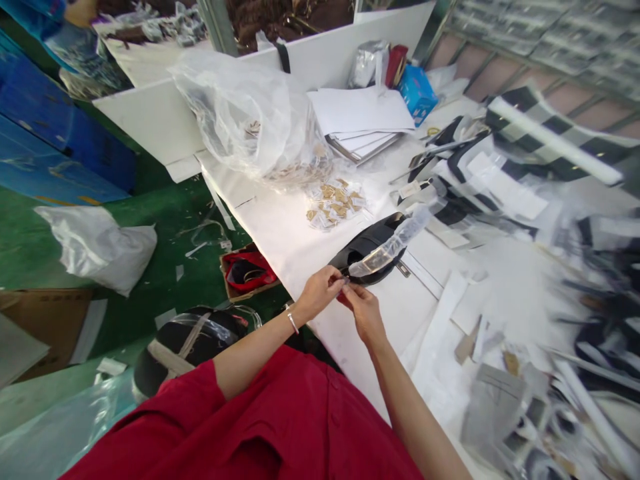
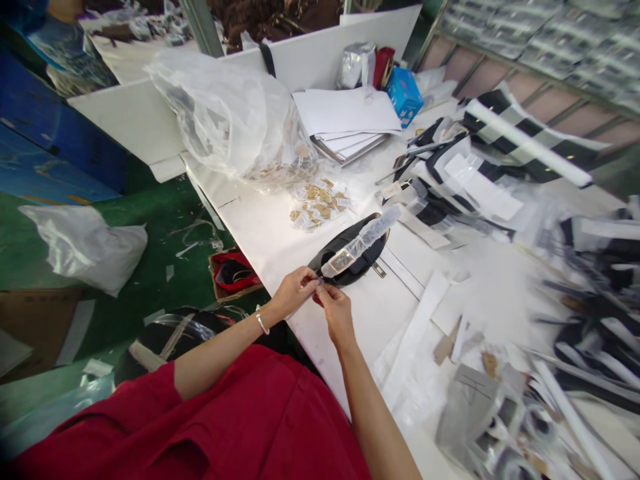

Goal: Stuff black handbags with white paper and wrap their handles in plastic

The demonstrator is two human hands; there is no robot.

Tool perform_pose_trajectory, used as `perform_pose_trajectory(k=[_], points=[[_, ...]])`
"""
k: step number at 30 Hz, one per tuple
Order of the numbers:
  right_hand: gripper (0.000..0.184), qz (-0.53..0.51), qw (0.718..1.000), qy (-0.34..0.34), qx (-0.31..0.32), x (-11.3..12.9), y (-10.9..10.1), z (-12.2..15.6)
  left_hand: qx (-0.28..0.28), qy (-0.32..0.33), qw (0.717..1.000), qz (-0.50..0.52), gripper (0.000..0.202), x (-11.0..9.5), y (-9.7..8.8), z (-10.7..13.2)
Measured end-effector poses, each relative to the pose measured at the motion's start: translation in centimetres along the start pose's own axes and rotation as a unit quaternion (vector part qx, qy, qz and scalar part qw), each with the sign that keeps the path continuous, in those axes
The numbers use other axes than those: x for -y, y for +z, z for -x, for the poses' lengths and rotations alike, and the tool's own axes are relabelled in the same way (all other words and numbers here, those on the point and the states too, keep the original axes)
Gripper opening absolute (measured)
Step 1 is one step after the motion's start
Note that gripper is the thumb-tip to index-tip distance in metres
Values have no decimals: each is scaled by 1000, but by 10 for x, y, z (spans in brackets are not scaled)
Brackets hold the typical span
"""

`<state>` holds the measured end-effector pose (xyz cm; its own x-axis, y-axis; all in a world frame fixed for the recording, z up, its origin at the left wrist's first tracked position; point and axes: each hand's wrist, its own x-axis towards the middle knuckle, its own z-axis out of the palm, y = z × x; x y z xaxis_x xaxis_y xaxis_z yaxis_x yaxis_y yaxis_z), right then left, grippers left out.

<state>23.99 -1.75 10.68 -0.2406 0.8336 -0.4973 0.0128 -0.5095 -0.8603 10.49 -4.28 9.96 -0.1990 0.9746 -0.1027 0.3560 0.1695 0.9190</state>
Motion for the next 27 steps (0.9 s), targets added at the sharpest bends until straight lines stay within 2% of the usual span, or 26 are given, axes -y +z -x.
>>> perform_pose_trajectory(k=[2,4,7,9,11,13,15,18,20,21,22,24,26,27], points=[[43,-2,1000,25,-11,3,3,-2,11,16,1000,-10,11,2,2,2],[42,30,998,13,-58,3,7,-6,15,21,999,23,21,4,5,7],[43,77,990,-42,-109,1,13,-11,13,-46,990,136,26,14,16,23],[43,81,988,-63,-113,0,13,-11,52,-109,979,164,19,23,23,36],[42,70,990,-69,-105,-1,10,-10,123,-126,974,142,18,33,26,45],[42,69,989,-66,-109,-1,6,-9,194,-114,968,115,22,44,22,48],[43,73,988,-62,-122,0,5,-9,266,-91,958,55,21,56,9,42],[45,79,988,-61,-117,3,10,-12,348,-45,926,-138,15,75,-22,18],[47,83,991,-52,-93,5,15,-15,334,-24,912,-239,13,81,-43,-5],[47,83,992,-46,-82,6,18,-16,298,-18,921,-249,16,80,-51,-18],[48,82,993,-38,-73,6,20,-18,252,-12,940,-228,21,76,-58,-32],[47,85,994,-26,-70,5,23,-22,153,4,981,-118,31,56,-63,-62],[45,104,991,-27,-81,3,26,-25,123,30,992,4,46,28,-58,-92],[44,121,988,-29,-89,3,27,-26,143,50,988,40,54,13,-53,-106]])
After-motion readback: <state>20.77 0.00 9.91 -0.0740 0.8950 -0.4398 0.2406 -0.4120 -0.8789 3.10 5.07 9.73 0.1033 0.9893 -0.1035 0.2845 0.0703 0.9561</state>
